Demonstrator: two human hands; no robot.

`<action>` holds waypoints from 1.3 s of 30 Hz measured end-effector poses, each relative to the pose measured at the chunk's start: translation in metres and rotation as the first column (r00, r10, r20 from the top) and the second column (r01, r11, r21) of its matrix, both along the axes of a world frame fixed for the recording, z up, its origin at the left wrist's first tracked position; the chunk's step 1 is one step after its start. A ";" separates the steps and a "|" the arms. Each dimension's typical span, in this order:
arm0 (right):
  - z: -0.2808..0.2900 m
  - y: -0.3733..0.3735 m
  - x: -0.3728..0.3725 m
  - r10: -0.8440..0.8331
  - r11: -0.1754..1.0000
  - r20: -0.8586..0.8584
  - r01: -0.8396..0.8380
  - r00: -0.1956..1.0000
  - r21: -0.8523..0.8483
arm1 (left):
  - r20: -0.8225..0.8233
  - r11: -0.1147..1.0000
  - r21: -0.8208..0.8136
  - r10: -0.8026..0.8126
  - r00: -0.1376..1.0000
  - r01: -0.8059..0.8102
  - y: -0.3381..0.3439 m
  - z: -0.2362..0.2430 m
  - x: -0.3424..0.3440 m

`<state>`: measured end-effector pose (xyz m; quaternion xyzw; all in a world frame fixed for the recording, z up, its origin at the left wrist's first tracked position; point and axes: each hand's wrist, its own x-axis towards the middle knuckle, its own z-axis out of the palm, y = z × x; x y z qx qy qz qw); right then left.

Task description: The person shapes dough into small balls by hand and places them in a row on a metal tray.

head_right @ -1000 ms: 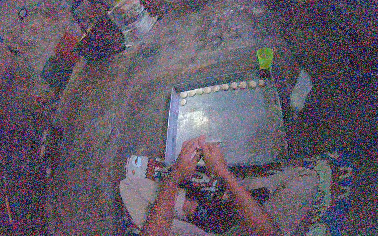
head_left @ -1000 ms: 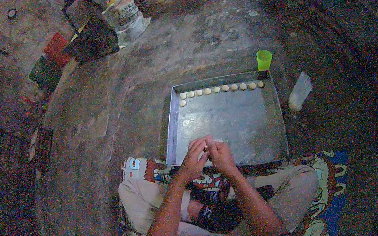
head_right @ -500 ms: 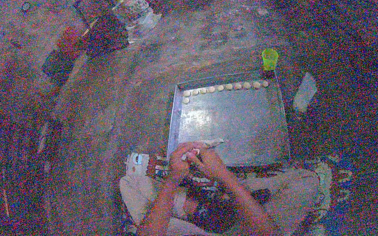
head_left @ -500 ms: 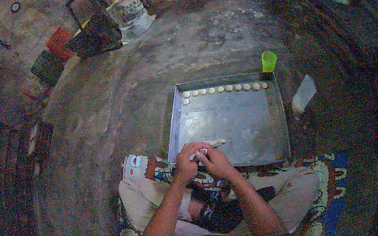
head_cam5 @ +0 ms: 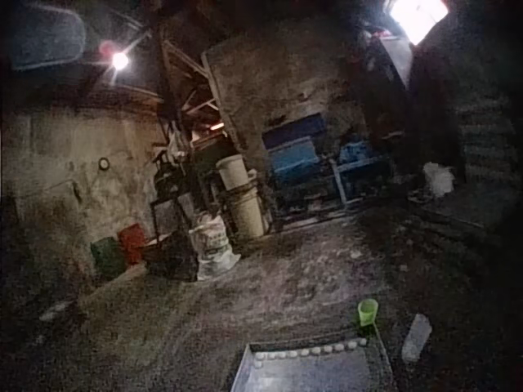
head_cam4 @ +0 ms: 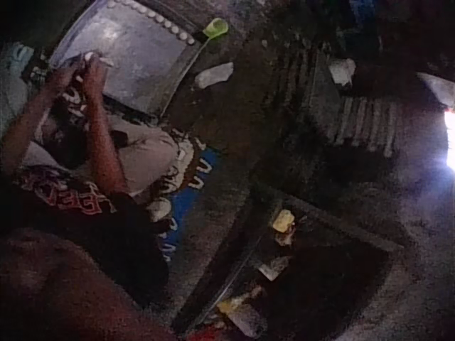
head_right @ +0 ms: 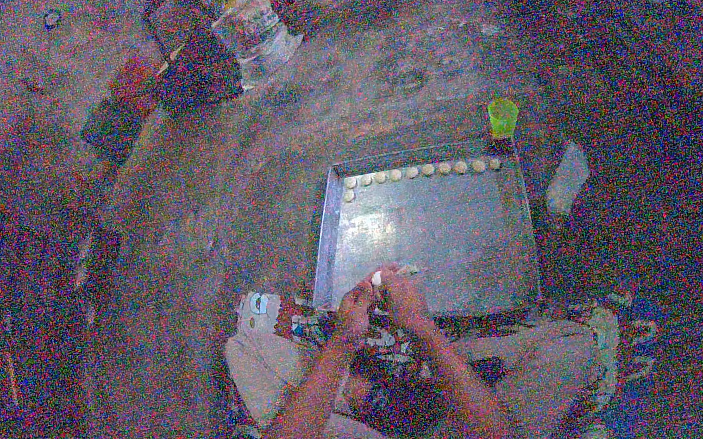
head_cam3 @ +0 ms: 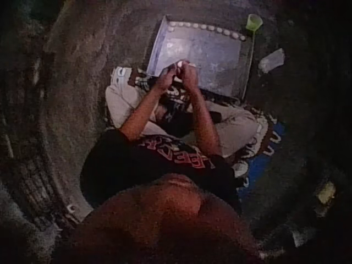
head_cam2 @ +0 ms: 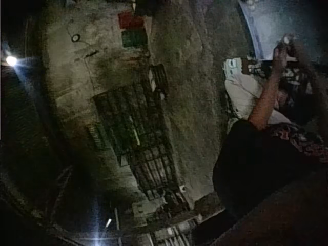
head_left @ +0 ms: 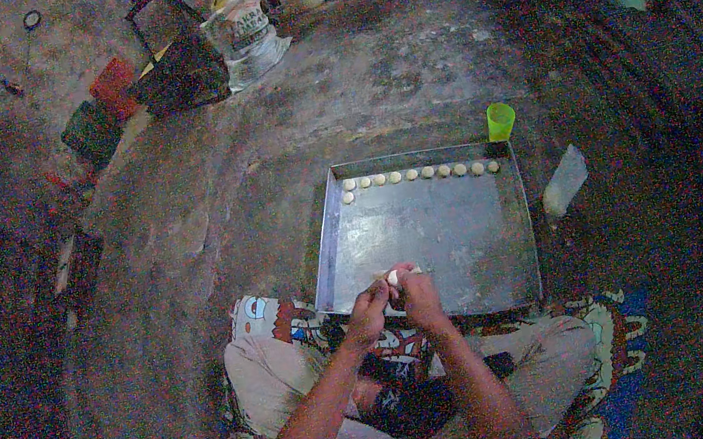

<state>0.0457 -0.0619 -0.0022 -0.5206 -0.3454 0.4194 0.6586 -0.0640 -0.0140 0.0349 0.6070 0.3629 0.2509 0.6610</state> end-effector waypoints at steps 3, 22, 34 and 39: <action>-0.010 -0.001 0.006 -0.081 0.992 0.308 0.107 0.948 -0.069 | -0.047 0.992 0.064 -0.109 0.993 0.112 0.000 0.015 0.003; 0.000 0.006 0.008 -0.087 0.985 -0.086 0.073 0.993 -0.154 | -0.202 0.603 0.779 -0.016 0.979 0.171 0.017 -0.011 0.010; 0.025 -0.004 0.009 -0.084 0.991 -0.308 0.046 0.948 -0.128 | -0.149 0.765 0.635 -0.013 0.989 0.106 0.010 0.011 0.017; 0.036 -0.006 -0.003 -0.085 0.994 -0.137 0.094 0.987 0.060 | -0.075 0.965 0.261 0.024 0.997 -0.003 0.011 0.019 0.013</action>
